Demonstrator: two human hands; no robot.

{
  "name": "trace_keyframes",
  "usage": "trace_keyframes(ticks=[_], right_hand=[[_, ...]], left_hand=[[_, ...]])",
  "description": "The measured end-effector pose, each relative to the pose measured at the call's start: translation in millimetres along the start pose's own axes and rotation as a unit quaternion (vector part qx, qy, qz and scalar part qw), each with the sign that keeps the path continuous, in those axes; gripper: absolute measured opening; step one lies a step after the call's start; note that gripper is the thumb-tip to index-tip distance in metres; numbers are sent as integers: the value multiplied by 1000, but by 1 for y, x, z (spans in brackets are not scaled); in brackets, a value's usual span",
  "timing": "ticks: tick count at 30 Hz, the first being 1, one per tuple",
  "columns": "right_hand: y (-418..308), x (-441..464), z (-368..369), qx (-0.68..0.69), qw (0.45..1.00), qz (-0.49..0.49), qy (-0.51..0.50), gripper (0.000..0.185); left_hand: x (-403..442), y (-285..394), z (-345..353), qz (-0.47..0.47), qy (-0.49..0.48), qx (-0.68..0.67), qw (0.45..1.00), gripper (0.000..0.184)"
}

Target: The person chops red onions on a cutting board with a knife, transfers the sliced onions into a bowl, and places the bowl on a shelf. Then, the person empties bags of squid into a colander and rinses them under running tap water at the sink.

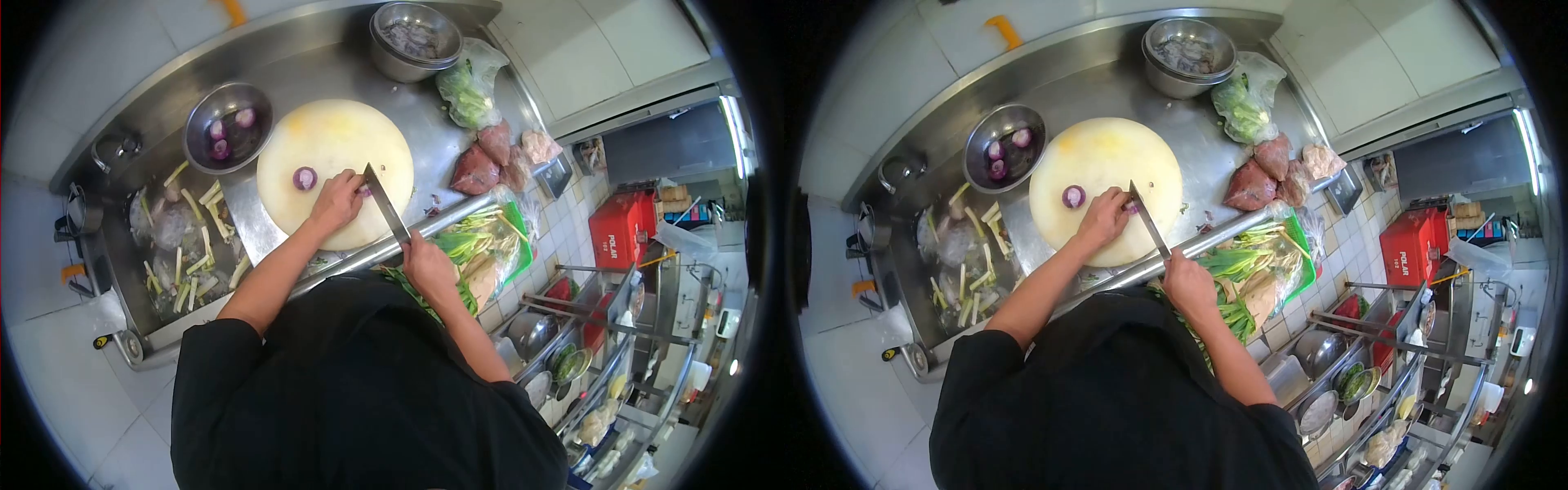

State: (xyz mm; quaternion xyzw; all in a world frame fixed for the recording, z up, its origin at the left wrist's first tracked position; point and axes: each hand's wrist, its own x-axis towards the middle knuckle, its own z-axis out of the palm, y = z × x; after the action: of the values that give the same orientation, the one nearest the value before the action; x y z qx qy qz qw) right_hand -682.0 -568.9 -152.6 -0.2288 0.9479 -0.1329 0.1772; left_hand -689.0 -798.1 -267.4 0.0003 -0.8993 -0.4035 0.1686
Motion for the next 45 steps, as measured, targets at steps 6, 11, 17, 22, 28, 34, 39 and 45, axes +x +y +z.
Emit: trace_keyframes(ticks=[6,11,17,22,28,34,39,45], right_hand=[[16,51,52,27,998,-52,-6,21],[47,62,56,127,991,-45,15,29],[22,23,26,47,999,3,-7,29],[15,8,34,26,999,13,-25,26],[2,-2,17,2,1000,-1,-24,22],[5,0,29,-14,999,-16,-30,21],[8,4,42,-16,999,-8,-42,22],[-5,-3,23,-1,1000,10,-28,23]], left_hand=[[-4,-5,12,-43,15,-36,998,27],[6,-11,23,13,43,-29,999,35],[-31,3,-6,2,-34,19,999,42],[-37,4,-5,67,24,-47,996,29],[-22,-2,-9,92,-59,-26,994,22],[-25,-1,-3,89,-29,-26,995,19],[-28,-4,1,89,-11,-30,996,17],[-30,-4,2,88,14,-42,995,17]])
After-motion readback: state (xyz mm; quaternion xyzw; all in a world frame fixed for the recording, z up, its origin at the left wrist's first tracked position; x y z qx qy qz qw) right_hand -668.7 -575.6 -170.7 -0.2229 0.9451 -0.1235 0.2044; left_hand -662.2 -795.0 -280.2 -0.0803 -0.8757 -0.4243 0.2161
